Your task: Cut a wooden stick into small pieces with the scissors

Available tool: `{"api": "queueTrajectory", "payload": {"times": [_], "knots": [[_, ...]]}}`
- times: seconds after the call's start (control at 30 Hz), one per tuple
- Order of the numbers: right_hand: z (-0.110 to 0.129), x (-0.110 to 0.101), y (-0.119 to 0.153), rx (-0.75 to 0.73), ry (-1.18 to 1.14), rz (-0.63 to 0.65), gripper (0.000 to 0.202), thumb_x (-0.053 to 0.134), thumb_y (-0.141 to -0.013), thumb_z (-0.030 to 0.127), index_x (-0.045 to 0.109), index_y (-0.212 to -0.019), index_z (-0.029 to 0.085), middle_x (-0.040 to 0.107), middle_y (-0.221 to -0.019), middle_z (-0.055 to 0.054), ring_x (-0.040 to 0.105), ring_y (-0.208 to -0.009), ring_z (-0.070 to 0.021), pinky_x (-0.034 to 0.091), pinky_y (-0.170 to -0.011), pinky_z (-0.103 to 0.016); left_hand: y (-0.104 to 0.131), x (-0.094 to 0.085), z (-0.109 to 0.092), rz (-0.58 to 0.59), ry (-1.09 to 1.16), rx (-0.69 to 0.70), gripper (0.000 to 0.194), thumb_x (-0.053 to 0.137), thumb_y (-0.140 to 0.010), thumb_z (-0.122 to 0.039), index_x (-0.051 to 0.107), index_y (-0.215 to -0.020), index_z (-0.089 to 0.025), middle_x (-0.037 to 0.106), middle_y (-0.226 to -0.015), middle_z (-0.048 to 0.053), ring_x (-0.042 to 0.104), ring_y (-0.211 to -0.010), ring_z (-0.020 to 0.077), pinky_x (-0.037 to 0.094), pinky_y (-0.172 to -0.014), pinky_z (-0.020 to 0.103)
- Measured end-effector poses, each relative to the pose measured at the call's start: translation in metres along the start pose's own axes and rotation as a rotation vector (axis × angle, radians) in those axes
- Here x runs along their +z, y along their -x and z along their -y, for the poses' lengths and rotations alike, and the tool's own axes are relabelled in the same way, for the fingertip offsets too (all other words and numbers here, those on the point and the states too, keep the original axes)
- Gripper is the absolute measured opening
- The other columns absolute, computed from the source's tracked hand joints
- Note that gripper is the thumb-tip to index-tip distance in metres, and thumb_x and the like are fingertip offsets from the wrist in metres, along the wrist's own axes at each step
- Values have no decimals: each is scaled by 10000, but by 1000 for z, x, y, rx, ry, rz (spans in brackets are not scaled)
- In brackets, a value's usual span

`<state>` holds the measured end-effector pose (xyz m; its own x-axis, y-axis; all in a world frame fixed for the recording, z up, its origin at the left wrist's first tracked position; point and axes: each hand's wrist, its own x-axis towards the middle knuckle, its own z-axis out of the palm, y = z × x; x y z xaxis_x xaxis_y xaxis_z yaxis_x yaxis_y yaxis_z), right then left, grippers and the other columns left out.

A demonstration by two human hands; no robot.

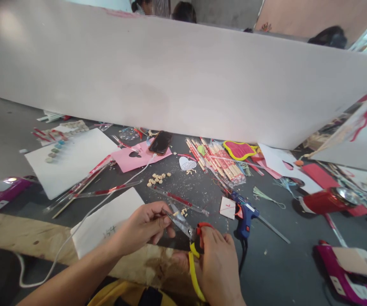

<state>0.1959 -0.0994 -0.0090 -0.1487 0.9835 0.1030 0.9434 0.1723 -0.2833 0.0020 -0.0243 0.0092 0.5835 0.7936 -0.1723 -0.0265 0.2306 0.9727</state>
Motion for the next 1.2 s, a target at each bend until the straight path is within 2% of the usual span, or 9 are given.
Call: {"api": "queueTrajectory", "payload": {"times": [0.13,0.23,0.37,0.57,0.8,0.9,0.97,1.1,1.2], "knots": [[-2,-2,-1,-1,-10,30,264,516,-615,153,481,-876,174,593,-735,-35,530,-660,-210,281,-630,-312,-1,1,-2,-11,-40,-11,175,477,-845,-301,508,-763,-149,658,-669,25,406,-397,40,296,-412,153],[-2,-2,-1,-7,-11,52,211,544,-651,215,482,-849,178,600,-730,-33,532,-645,-208,275,-625,-315,-2,1,-3,-19,-91,-5,166,473,-842,-277,523,-751,-147,651,-673,18,418,-410,45,309,-422,155],[-1,-2,-2,3,-7,58,243,540,-695,231,493,-922,162,612,-715,-27,543,-642,-208,270,-626,-317,-1,3,-3,-49,-243,34,173,449,-843,-243,565,-748,-156,632,-675,-3,472,-450,61,352,-459,162],[-1,1,-1,63,3,90,219,558,-692,241,504,-892,169,618,-757,-48,546,-692,-232,277,-653,-334,2,6,1,-241,-680,289,212,419,-815,-109,608,-767,-191,582,-622,-33,520,-543,84,358,-533,163],[2,1,0,39,-28,53,216,539,-726,247,508,-922,161,635,-758,-47,563,-686,-219,281,-637,-316,0,11,12,-354,-912,442,213,422,-838,-167,599,-721,-189,549,-559,-21,501,-519,97,334,-514,184],[4,7,1,58,-11,37,220,531,-723,202,519,-939,166,647,-748,-37,573,-669,-202,287,-638,-305,1,16,13,-377,-848,433,205,436,-833,-168,589,-697,-184,561,-562,-18,505,-516,93,337,-512,184],[4,10,1,73,-6,39,210,528,-709,163,532,-918,177,652,-720,-21,579,-650,-188,292,-633,-294,2,18,11,-342,-716,373,188,451,-820,-147,581,-688,-179,585,-581,-19,517,-519,84,347,-510,172],[2,13,0,45,18,29,193,513,-717,144,546,-904,182,665,-705,-16,591,-628,-171,295,-614,-280,2,12,3,-178,-383,182,153,494,-796,-157,569,-662,-159,645,-627,9,554,-571,92,376,-534,168],[1,12,-1,-3,33,-21,120,535,-757,240,543,-863,185,650,-659,-10,583,-595,-169,291,-605,-281,-2,4,4,6,37,-50,140,550,-775,-236,528,-667,-149,645,-558,19,367,-358,41,250,-373,154]]}}
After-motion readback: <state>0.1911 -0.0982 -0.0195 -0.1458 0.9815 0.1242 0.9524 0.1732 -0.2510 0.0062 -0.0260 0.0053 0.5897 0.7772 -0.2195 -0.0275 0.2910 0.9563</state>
